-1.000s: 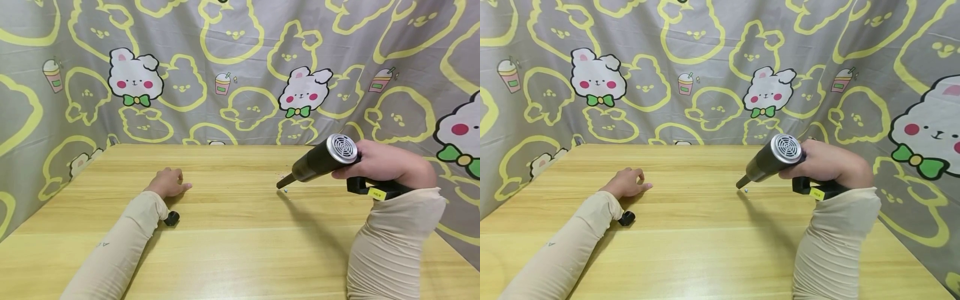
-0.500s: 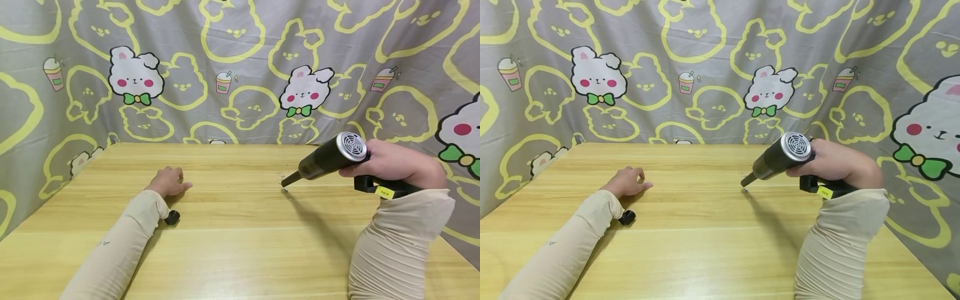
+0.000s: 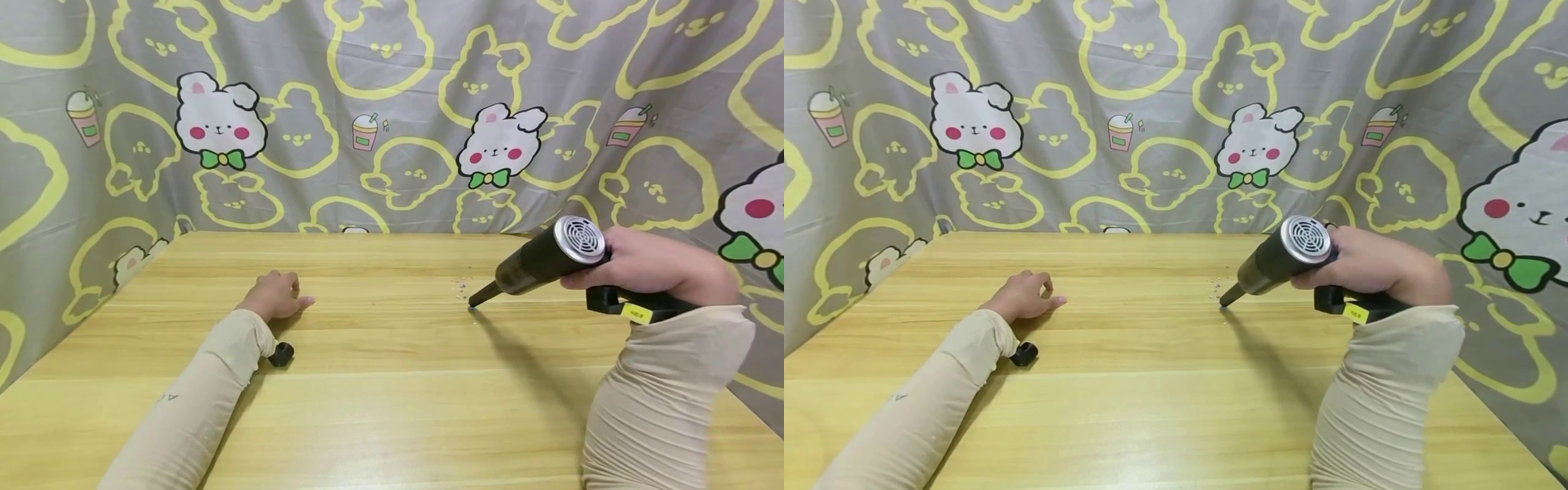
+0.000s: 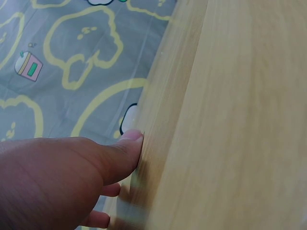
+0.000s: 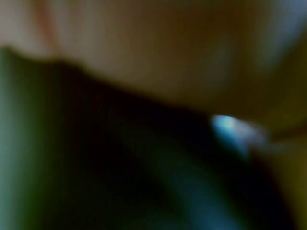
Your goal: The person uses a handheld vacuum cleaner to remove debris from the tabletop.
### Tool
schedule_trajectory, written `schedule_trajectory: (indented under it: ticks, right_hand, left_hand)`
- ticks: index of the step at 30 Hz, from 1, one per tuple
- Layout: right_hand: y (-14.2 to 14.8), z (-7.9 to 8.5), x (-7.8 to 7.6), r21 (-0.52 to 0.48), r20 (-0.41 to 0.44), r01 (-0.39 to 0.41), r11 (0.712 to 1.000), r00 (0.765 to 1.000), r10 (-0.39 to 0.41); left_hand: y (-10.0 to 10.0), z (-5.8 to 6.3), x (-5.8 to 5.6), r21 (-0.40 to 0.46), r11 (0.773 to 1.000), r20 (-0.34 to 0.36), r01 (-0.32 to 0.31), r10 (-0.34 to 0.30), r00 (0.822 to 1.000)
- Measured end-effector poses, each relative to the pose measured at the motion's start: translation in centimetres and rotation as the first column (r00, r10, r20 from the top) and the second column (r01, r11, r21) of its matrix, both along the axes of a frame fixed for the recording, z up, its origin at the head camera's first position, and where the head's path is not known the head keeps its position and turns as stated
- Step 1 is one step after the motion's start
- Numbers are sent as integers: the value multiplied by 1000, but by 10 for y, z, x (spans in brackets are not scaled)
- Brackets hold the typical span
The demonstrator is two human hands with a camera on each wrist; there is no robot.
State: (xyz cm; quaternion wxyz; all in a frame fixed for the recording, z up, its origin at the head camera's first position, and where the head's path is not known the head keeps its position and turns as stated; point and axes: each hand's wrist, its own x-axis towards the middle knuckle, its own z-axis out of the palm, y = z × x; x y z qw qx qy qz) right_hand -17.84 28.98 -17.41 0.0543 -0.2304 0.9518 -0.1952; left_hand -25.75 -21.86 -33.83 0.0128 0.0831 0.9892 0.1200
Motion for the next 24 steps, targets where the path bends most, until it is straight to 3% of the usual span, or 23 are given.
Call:
schedule_trajectory:
  ticks: [4, 12, 24]
  right_hand:
    - [9, 0, 4, 66, -85, 21, 998, 996, -15]
    - [13, 3, 11, 137, -171, 24, 990, 985, -1]
    - [2, 3, 18, 117, -141, -34, 992, 989, 51]
  left_hand:
    - [0, 1, -1, -3, 1000, -4, 0, 0, 1000]
    - [-3, -1, -3, -8, 1000, -5, 0, 0, 1000]
    - [-1, -2, -2, -1, 1000, 5, -7, 7, 1000]
